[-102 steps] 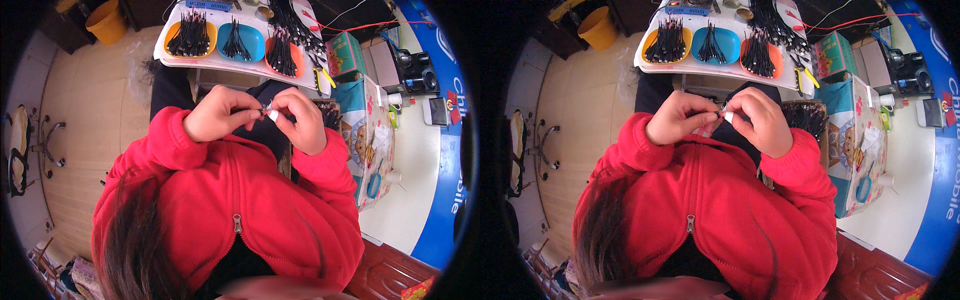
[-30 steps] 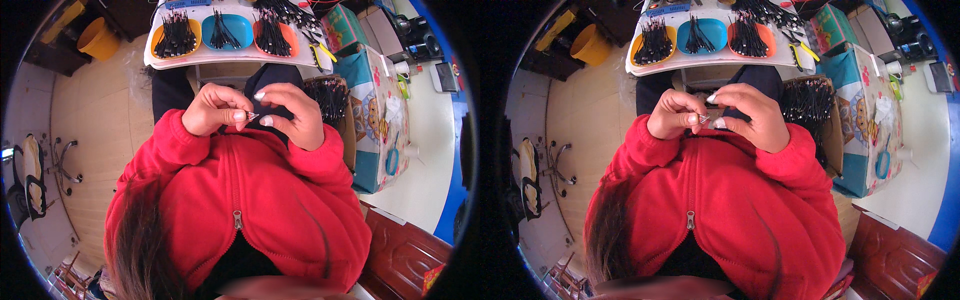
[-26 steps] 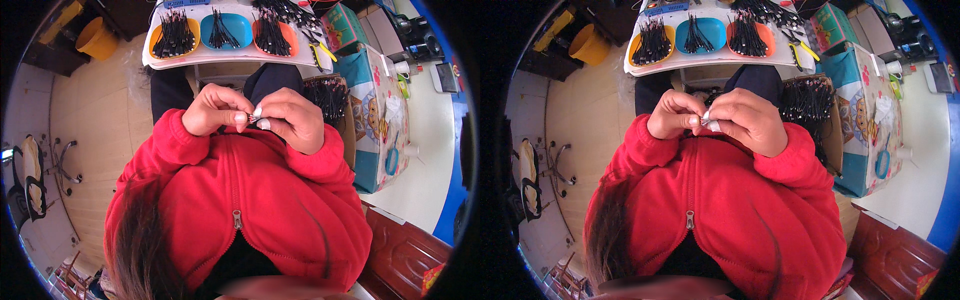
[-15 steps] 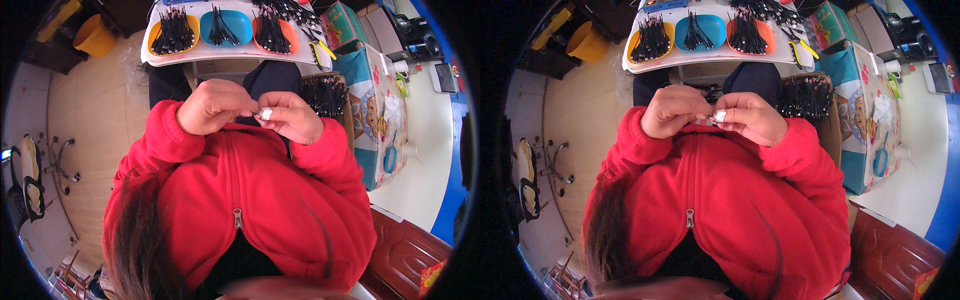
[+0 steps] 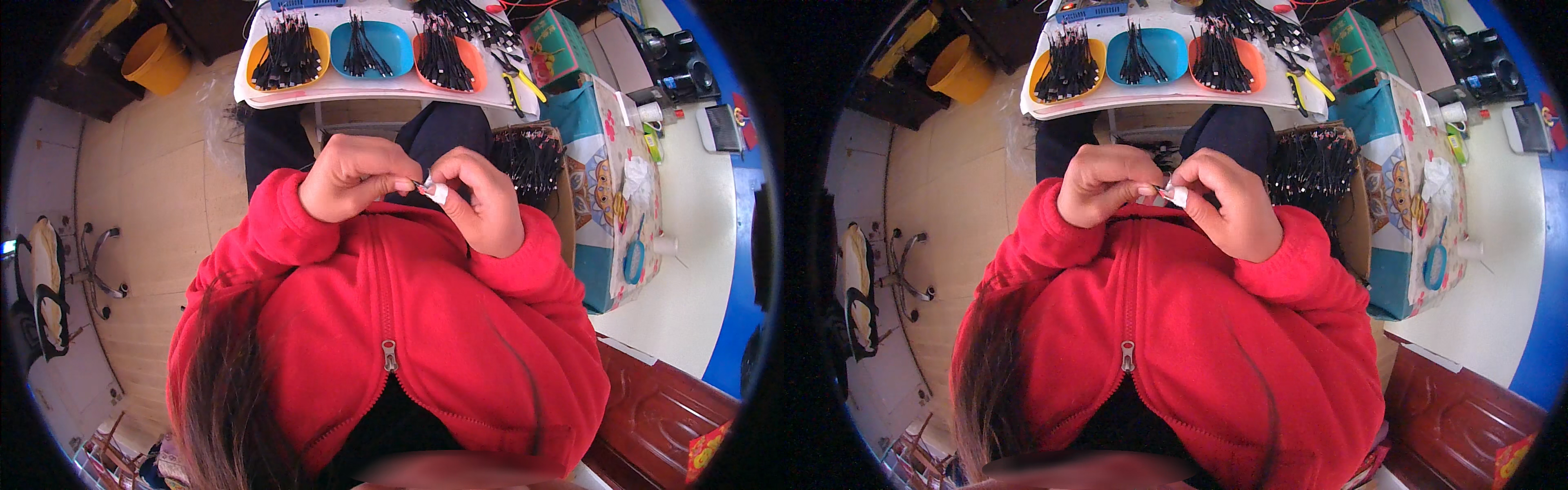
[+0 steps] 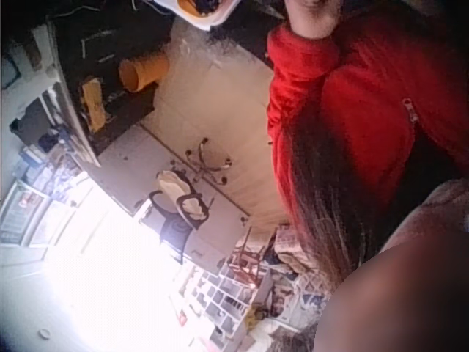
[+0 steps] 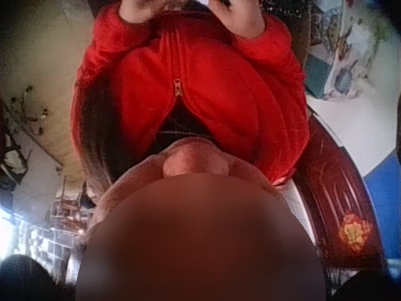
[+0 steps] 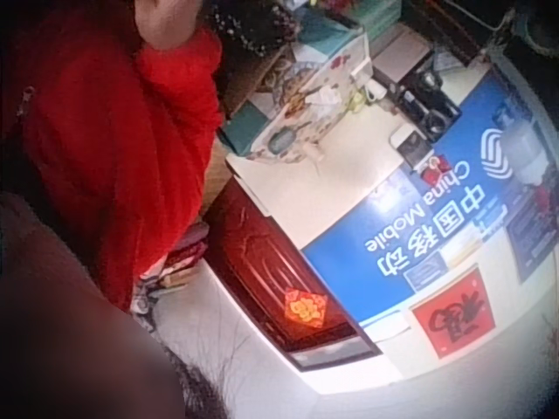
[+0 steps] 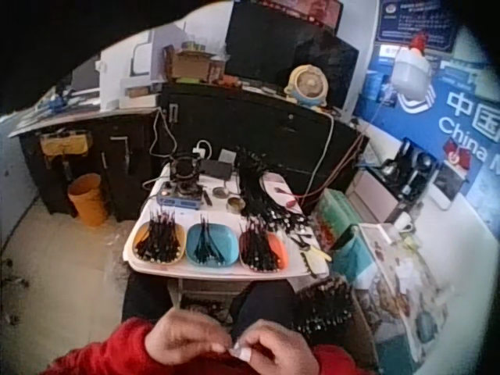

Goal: The person repeatedly picks small black cable-like items from trays, attaches white connectors to their ends, and places the finished items into a cardboard box. The process is continuous and repetitive throughout the clip.

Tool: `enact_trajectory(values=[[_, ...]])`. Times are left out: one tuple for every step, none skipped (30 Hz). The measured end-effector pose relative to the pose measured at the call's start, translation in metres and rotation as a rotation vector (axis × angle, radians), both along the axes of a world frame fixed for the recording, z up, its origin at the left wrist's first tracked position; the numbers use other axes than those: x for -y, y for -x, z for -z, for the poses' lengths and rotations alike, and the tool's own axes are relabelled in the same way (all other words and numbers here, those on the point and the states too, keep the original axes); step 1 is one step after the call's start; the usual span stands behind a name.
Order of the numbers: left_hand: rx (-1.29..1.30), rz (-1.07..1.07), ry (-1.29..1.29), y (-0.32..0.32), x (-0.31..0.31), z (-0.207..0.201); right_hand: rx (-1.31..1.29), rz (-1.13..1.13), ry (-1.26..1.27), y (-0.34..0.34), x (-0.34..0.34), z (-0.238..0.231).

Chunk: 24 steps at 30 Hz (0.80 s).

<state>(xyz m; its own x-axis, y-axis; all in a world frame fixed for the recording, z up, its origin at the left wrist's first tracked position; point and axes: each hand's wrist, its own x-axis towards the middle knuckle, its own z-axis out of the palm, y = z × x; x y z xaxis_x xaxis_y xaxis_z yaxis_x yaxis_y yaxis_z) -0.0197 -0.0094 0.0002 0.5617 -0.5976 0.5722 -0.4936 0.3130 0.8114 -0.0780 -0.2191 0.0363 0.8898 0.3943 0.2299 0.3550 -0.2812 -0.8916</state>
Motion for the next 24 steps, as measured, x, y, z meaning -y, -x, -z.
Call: enact_trajectory(values=[[0.105, -0.057, -0.022, -0.001, 0.000, 0.000, -0.343, -0.038, -0.171, 0.000, 0.001, 0.001], [0.214, -0.104, -0.030, -0.001, 0.001, 0.000, -0.692, -0.055, -0.330, 0.001, 0.002, 0.002], [0.321, -0.148, -0.038, -0.001, 0.001, 0.000, -0.934, -0.138, -0.636, 0.001, 0.002, 0.003], [0.257, -0.117, -0.024, 0.000, 0.001, 0.001, -0.907, -0.144, -0.615, 0.002, 0.004, 0.003], [0.194, -0.089, -0.011, 0.001, 0.001, 0.001, -0.871, -0.143, -0.576, 0.002, 0.005, 0.001], [0.124, -0.063, 0.000, 0.003, 0.000, 0.001, -0.837, -0.149, -0.525, 0.002, 0.005, 0.000], [-0.139, 0.013, 0.042, 0.007, -0.001, 0.001, -0.650, -0.141, -0.395, 0.002, 0.007, -0.002], [-0.405, 0.088, 0.084, 0.013, -0.001, 0.002, -0.424, -0.112, -0.337, 0.000, 0.007, -0.004], [-0.670, 0.162, 0.125, 0.016, 0.000, 0.002, -0.197, -0.083, -0.280, -0.001, 0.006, -0.006], [-0.742, 0.223, 0.178, 0.016, 0.001, 0.002, 0.026, -0.054, -0.215, -0.003, 0.005, -0.008], [-0.812, 0.286, 0.230, 0.016, 0.004, 0.002, 0.170, -0.017, -0.173, -0.005, 0.005, -0.011], [-0.878, 0.349, 0.283, 0.016, 0.007, 0.002, 0.269, -0.030, -0.136, -0.008, 0.004, -0.013], [-0.895, 0.390, 0.343, 0.018, 0.012, 0.002, 0.383, -0.052, -0.106, -0.011, 0.003, -0.015], [-0.953, 0.441, 0.341, 0.019, 0.013, 0.001, 0.496, -0.069, -0.082, -0.014, 0.003, -0.018], [-1.010, 0.493, 0.339, 0.019, 0.014, 0.000, 0.551, -0.094, -0.085, -0.015, 0.003, -0.020], [-1.067, 0.544, 0.337, 0.019, 0.015, -0.001, 0.593, -0.103, -0.056, -0.016, 0.003, -0.022], [-1.100, 0.585, 0.375, 0.021, 0.017, -0.003, 0.635, -0.107, -0.040, -0.015, 0.003, -0.025], [-1.104, 0.620, 0.381, 0.023, 0.018, -0.004, 0.676, -0.111, -0.023, -0.014, 0.004, -0.027], [-1.108, 0.659, 0.391, 0.024, 0.020, -0.006, 0.719, -0.113, -0.015, -0.013, 0.003, -0.028], [-1.113, 0.693, 0.398, 0.025, 0.020, -0.008, 0.723, -0.088, -0.022, -0.011, 0.002, -0.029], [-1.117, 0.694, 0.400, 0.026, 0.021, -0.009, 0.720, -0.070, -0.016, -0.008, 0.002, -0.030], [-1.113, 0.668, 0.394, 0.026, 0.021, -0.011, 0.699, -0.046, 0.006, -0.006, 0.000, -0.030], [-1.104, 0.643, 0.390, 0.027, 0.022, -0.013, 0.644, -0.009, -0.048, -0.004, -0.003, -0.028], [-1.093, 0.619, 0.387, 0.027, 0.022, -0.015, 0.518, -0.005, -0.166, -0.002, -0.007, -0.025]])
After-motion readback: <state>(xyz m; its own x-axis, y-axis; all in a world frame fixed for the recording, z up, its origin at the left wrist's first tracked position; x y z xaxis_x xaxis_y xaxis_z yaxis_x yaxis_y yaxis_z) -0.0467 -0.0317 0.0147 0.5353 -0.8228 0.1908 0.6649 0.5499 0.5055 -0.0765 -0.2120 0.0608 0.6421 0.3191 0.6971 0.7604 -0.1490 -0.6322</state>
